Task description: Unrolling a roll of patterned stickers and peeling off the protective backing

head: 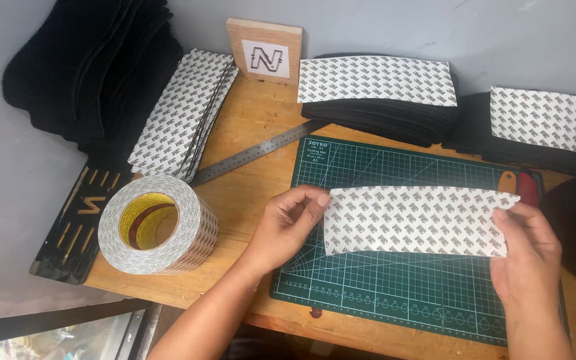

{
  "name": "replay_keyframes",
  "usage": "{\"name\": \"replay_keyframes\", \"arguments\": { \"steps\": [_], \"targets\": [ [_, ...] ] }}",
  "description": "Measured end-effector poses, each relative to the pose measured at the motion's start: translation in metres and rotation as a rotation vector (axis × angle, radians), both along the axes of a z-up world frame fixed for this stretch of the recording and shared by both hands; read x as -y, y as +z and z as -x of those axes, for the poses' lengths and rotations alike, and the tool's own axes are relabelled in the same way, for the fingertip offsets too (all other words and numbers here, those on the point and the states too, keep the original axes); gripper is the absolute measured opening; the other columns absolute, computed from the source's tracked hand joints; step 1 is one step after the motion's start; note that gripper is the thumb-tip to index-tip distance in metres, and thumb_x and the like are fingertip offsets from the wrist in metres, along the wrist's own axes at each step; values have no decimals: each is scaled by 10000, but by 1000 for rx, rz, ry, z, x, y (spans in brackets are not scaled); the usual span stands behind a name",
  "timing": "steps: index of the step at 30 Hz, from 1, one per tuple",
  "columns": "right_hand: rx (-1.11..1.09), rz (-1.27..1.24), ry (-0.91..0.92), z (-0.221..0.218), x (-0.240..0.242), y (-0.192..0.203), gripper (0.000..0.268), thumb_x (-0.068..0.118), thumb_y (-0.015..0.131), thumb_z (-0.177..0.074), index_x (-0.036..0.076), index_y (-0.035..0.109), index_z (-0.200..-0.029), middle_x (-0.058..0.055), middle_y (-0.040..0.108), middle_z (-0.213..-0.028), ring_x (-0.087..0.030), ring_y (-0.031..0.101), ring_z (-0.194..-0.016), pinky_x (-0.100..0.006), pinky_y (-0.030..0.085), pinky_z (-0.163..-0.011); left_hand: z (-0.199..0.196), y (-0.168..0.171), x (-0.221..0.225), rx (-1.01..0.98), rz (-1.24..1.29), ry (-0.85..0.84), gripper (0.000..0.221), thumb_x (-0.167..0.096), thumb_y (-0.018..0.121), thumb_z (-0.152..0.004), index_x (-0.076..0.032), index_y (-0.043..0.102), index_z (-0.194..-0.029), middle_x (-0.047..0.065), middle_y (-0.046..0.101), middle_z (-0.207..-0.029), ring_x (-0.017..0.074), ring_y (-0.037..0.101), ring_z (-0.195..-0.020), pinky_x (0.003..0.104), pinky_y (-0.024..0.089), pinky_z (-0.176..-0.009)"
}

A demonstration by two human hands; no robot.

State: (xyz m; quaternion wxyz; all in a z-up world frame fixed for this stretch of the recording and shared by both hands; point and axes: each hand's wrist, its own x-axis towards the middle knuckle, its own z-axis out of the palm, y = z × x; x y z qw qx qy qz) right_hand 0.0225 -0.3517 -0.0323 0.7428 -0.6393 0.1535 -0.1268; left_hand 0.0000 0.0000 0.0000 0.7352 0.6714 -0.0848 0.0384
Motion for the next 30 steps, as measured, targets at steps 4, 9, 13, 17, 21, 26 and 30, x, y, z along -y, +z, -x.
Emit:
{"name": "replay_keyframes", "arguments": {
  "steps": [4, 9, 13, 17, 21, 26, 30],
  "targets": [
    [-4, 7, 1, 1, 0, 1, 173, 89, 677, -995, 205, 627, -1114, 4, 698, -1105, -108, 695, -1034, -273, 601, -971, 1, 6, 0, -32, 37, 4, 205, -249, 627, -1026, -64, 708, -1060, 2, 686, -864, 88, 620, -775, 243, 527, -746],
    [-36, 7, 7, 1, 0, 2, 204, 77, 681, -987, 206, 638, -1139, 19, 700, -1092, -95, 691, -1013, -263, 600, -934, 2, 12, -1, -45, 9, 6, 200, -259, 610, -1037, -95, 720, -1006, -28, 659, -853, 82, 610, -779, 229, 548, -713],
    [-68, 22, 1, 1, -2, 5, 207, 99, 687, -986, 206, 628, -1154, 5, 695, -1112, -118, 692, -1032, -275, 599, -935, 1, 13, -2, -13, -33, 6, 217, -273, 597, -1047, -122, 705, -936, -51, 630, -808, 73, 586, -773, 228, 511, -742],
    [-92, 23, -6, 2, -5, 10, 207, 101, 690, -979, 204, 630, -1149, -19, 706, -1130, -134, 703, -1045, -284, 605, -928, 1, 10, -1, -27, -22, 26, 223, -247, 604, -1050, -122, 687, -885, -78, 585, -783, 50, 534, -755, 213, 473, -713],
    [-79, 13, -3, 1, -2, 4, 218, 98, 699, -971, 200, 636, -1153, -5, 707, -1100, -110, 699, -1010, -263, 600, -918, 1, 10, -1, -45, -35, 45, 216, -284, 606, -1042, -126, 709, -935, -80, 620, -826, 52, 561, -800, 219, 485, -762],
    [-96, 44, 7, 0, -1, 1, 226, 95, 701, -968, 195, 641, -1162, 9, 701, -1081, -94, 687, -989, -244, 586, -896, -3, 0, 1, -20, 31, 55, 154, -222, 642, -1025, -89, 714, -993, -24, 662, -839, 73, 601, -749, 219, 529, -714],
    [-128, 78, 12, 1, -4, 5, 188, 116, 690, -991, 202, 652, -1153, 37, 688, -1065, -68, 661, -991, -213, 559, -908, -4, 3, 0, -78, 33, 57, 186, -248, 645, -1015, -93, 726, -952, -8, 674, -811, 95, 634, -702, 229, 573, -654]
  ]
}}
